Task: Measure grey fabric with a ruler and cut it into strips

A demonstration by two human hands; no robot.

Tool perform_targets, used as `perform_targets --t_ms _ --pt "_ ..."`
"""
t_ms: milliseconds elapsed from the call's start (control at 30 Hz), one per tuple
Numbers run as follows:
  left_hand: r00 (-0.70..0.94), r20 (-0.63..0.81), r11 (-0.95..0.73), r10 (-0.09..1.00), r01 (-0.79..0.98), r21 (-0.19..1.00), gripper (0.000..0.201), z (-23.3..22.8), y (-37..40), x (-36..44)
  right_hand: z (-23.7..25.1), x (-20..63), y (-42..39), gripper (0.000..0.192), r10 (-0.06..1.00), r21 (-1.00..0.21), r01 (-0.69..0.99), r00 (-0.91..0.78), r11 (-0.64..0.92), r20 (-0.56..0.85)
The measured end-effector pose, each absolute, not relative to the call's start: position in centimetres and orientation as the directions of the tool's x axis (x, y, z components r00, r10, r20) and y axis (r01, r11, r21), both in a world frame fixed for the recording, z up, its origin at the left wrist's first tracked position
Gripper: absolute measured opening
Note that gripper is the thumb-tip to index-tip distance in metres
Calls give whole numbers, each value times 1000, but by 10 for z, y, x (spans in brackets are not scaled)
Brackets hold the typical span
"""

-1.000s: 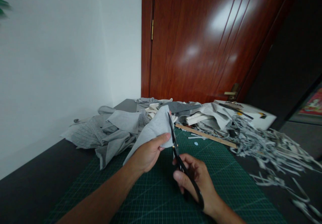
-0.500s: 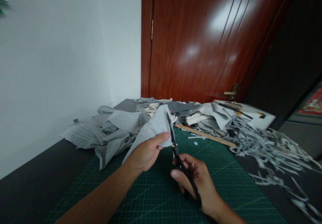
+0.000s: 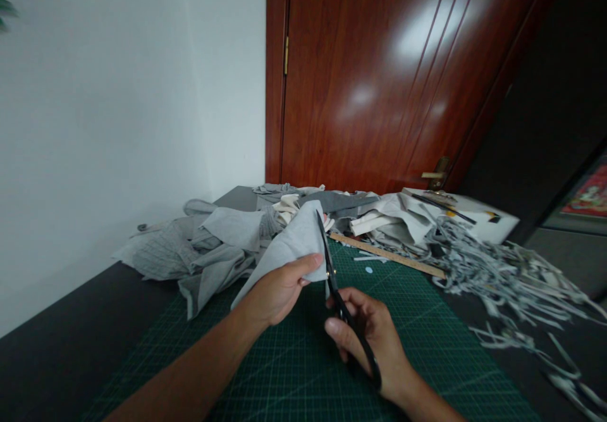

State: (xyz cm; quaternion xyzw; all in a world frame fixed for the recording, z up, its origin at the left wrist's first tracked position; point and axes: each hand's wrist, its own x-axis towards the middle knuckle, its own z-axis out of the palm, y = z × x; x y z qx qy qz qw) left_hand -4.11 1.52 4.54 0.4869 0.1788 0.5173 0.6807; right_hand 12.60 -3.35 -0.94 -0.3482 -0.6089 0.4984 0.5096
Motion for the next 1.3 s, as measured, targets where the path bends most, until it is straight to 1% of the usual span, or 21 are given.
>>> perform_targets --t_ms 133,267,333,533,600,667,800,900,1067,1200,1300 --pt "429 226 22 874 -501 865 49 42 15 -39 -11 126 -33 44 926 -956 -101 -239 274 291" --pt "440 211 37 873 -491 871 40 38 16 -40 -11 126 -34 44 928 -956 -114 -234 270 290" --pt "448 208 45 870 -491 870 39 37 16 -40 -11 126 -34 44 930 -958 -115 -235 264 284" --pt "411 243 14 879 -531 847 55 44 13 -38 -11 127 -32 44 927 -958 -115 -246 263 284" --pt "405 248 5 880 -530 848 56 45 13 -37 -11 127 -32 44 926 -958 -112 -247 265 285" --pt "417 244 12 876 -523 852 52 44 14 -37 -10 127 -32 44 924 -956 -111 -249 270 290" --pt "465 210 43 860 -477 878 37 39 17 -38 -8 127 -33 44 919 -955 -109 -259 277 297" --pt "453 207 35 867 -469 882 33 36 17 -39 -8 127 -33 45 921 -956 -113 -256 271 292" --pt "481 177 83 858 -471 878 37 38 15 -39 -9 127 -33 44 922 -955 -113 -253 274 295" --pt "457 205 52 865 -489 871 44 41 15 -38 -10 126 -32 44 925 -955 -102 -242 277 294" --pt "470 194 56 861 -468 882 49 39 16 -39 -12 126 -32 45 928 -955 -99 -226 281 296"
